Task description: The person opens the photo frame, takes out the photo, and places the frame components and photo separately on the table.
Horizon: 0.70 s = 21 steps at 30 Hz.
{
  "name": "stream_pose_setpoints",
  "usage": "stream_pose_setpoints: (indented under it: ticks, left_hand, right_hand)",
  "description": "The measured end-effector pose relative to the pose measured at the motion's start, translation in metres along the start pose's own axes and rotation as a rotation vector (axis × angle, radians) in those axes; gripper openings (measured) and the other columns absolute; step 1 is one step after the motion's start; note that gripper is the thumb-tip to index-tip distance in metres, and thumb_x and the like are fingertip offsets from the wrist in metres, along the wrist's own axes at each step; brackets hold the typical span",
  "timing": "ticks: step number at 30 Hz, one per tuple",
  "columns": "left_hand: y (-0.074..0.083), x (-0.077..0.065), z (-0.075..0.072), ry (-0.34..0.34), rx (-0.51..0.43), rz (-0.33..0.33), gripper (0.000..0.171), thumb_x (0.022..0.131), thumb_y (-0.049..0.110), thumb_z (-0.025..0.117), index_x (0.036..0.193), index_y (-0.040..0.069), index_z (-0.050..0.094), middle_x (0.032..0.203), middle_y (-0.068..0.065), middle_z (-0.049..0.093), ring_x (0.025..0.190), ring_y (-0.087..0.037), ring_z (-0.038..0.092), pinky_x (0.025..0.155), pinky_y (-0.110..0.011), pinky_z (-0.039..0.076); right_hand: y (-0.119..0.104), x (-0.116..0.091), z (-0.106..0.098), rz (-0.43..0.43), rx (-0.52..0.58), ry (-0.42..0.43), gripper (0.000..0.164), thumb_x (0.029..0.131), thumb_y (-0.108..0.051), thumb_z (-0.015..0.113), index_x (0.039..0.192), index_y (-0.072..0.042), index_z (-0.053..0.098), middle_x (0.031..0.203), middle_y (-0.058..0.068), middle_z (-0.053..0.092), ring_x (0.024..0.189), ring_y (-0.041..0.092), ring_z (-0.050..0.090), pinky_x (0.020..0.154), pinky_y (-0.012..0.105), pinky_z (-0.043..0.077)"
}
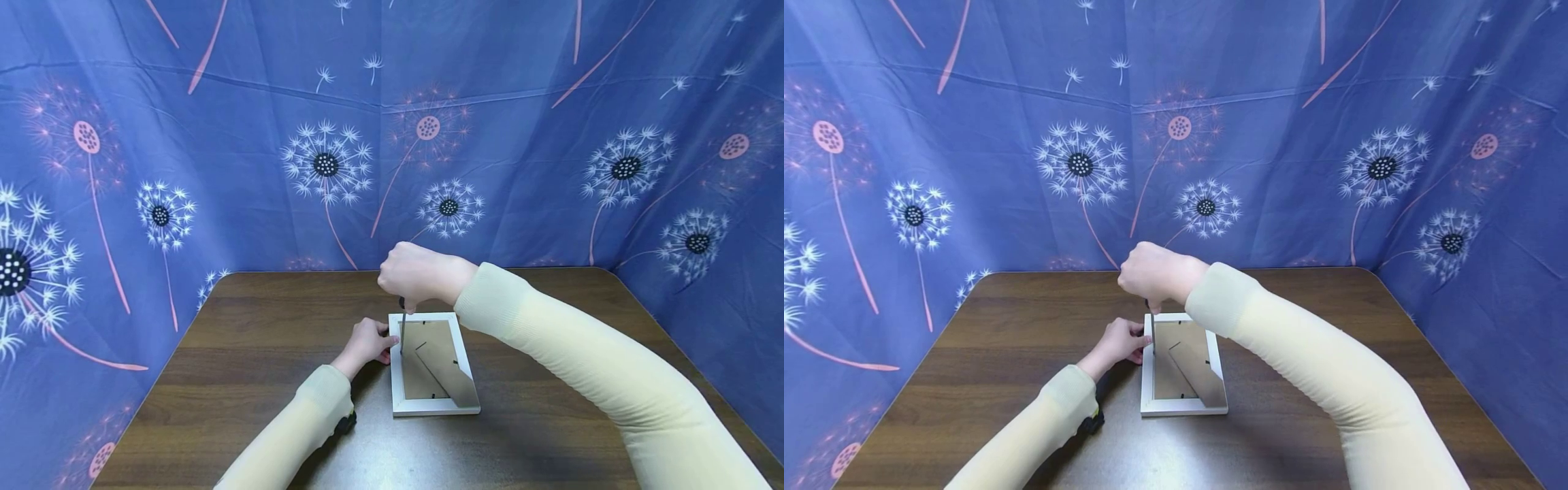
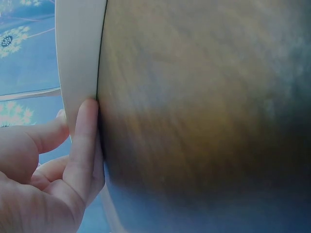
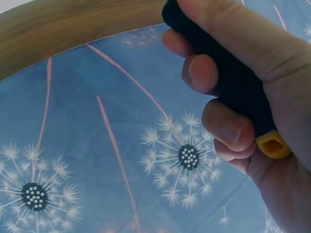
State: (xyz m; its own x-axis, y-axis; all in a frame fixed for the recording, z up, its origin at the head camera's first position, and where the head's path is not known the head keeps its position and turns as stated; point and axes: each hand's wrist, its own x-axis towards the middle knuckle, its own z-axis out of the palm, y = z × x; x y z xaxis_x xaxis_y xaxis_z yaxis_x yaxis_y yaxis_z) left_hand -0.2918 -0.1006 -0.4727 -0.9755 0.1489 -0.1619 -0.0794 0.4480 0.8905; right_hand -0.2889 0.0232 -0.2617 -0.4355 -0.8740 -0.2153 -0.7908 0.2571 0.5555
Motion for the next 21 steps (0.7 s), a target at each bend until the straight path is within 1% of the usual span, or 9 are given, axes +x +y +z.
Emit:
stream_pose_setpoints:
  ticks: [4,8,14,16,21]
  left_hand:
    - [0.000,-0.001,-0.001,-0.010,0.010,0.013,0.040,0.087,0.010,0.067,0.123,-0.004,0.059,0.070,-0.010,0.065,0.051,-0.016,0.065,0.049,-0.028,0.057]
    - [0.001,-0.002,-0.002,-0.015,0.014,0.025,0.039,0.088,0.009,0.066,0.123,-0.004,0.059,0.073,-0.012,0.067,0.054,-0.018,0.067,0.050,-0.028,0.057]
    - [0.003,-0.006,-0.004,-0.011,0.018,0.057,0.036,0.087,0.006,0.066,0.121,-0.005,0.060,0.071,-0.011,0.067,0.052,-0.017,0.067,0.049,-0.028,0.057]
    - [0.003,-0.006,-0.004,-0.011,0.012,0.052,0.037,0.087,0.006,0.067,0.121,-0.005,0.060,0.071,-0.010,0.067,0.052,-0.016,0.066,0.049,-0.027,0.057]
    - [0.001,-0.003,-0.002,-0.011,-0.016,0.001,0.040,0.087,0.009,0.068,0.124,-0.003,0.059,0.074,-0.011,0.066,0.054,-0.018,0.067,0.051,-0.029,0.058]
  right_hand:
    - [-0.002,0.006,-0.005,-0.010,-0.024,-0.025,0.033,0.064,-0.045,0.082,0.082,-0.020,0.073,0.075,-0.006,0.069,0.059,0.011,0.059,0.060,0.031,0.054]
    - [-0.005,0.010,-0.010,-0.012,-0.045,-0.056,0.034,0.065,-0.044,0.082,0.087,-0.020,0.073,0.078,-0.006,0.070,0.063,0.013,0.061,0.062,0.032,0.055]
    - [-0.009,0.014,-0.016,-0.009,-0.046,-0.088,0.039,0.066,-0.044,0.082,0.094,-0.020,0.073,0.084,-0.006,0.071,0.069,0.013,0.064,0.069,0.032,0.056]
    - [-0.010,0.014,-0.016,-0.004,-0.044,-0.089,0.038,0.065,-0.044,0.083,0.094,-0.020,0.073,0.084,-0.006,0.071,0.069,0.013,0.064,0.069,0.032,0.056]
    - [-0.008,0.005,-0.011,0.007,-0.051,-0.067,0.036,0.066,-0.044,0.082,0.091,-0.019,0.073,0.081,-0.005,0.070,0.067,0.013,0.064,0.066,0.031,0.056]
